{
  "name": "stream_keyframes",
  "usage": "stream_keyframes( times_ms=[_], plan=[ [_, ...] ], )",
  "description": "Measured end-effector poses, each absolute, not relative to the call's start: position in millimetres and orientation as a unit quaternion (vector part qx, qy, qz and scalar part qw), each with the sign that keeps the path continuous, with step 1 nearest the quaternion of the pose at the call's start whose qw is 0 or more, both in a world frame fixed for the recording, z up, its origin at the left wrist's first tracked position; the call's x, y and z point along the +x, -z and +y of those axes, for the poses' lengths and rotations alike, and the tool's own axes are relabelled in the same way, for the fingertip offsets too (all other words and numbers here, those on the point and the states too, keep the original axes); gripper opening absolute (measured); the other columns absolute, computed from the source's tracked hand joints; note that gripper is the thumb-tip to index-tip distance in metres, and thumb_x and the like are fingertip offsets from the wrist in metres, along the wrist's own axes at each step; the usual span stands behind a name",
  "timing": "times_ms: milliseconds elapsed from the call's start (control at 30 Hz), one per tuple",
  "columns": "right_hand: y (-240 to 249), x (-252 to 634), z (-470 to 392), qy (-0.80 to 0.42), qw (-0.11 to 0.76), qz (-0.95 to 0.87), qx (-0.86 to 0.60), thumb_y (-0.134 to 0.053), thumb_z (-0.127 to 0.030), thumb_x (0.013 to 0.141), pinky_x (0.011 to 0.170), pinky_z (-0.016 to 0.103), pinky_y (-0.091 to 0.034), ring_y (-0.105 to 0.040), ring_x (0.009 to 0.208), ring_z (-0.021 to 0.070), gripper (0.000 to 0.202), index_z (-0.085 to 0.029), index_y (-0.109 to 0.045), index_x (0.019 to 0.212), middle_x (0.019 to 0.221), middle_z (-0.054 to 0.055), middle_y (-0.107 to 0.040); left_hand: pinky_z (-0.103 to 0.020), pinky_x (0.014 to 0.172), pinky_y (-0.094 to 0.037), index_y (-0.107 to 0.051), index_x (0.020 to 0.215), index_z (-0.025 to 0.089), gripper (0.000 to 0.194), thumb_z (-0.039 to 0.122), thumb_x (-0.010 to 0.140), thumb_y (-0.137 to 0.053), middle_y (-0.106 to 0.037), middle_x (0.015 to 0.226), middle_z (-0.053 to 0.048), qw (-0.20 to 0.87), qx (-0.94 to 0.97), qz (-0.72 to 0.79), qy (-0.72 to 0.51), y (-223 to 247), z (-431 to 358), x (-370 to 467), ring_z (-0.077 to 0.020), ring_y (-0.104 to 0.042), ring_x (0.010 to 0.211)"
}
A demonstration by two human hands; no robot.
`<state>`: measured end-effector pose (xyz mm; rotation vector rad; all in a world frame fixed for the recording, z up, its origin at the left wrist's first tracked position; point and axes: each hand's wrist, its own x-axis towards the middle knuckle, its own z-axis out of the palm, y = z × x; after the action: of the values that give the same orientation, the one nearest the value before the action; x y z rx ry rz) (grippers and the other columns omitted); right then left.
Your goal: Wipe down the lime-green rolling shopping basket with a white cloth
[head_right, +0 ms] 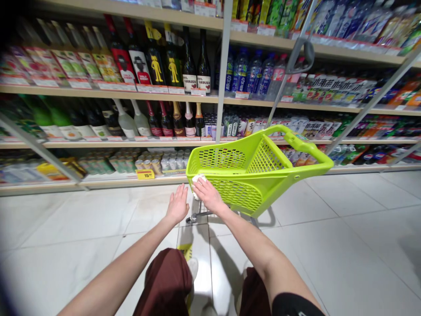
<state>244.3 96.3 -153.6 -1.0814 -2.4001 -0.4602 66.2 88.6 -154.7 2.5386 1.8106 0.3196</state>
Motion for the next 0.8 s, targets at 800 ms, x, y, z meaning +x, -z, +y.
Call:
stream_keyframes(
  times_ms=[800],
  plan=[
    [190, 332, 49, 0.175, 0.146, -0.84, -0.492, -0.043, -0.014, 0.086, 0.099, 0.043, -0.033, -0.029, 0.127, 0.0217, 0.034, -0.016, -0.05, 0.119, 0.127, 0.01, -0.047, -0.043, 0.106, -0.018, -0.024, 0.133, 0.009, 0.067, 0.011, 0.068, -0.04, -0.013, 0.145, -0.011, -0.011, 0.871, 0.484, -0.088, 139, 64, 149, -0.0221, -0.01, 0.133]
  ],
)
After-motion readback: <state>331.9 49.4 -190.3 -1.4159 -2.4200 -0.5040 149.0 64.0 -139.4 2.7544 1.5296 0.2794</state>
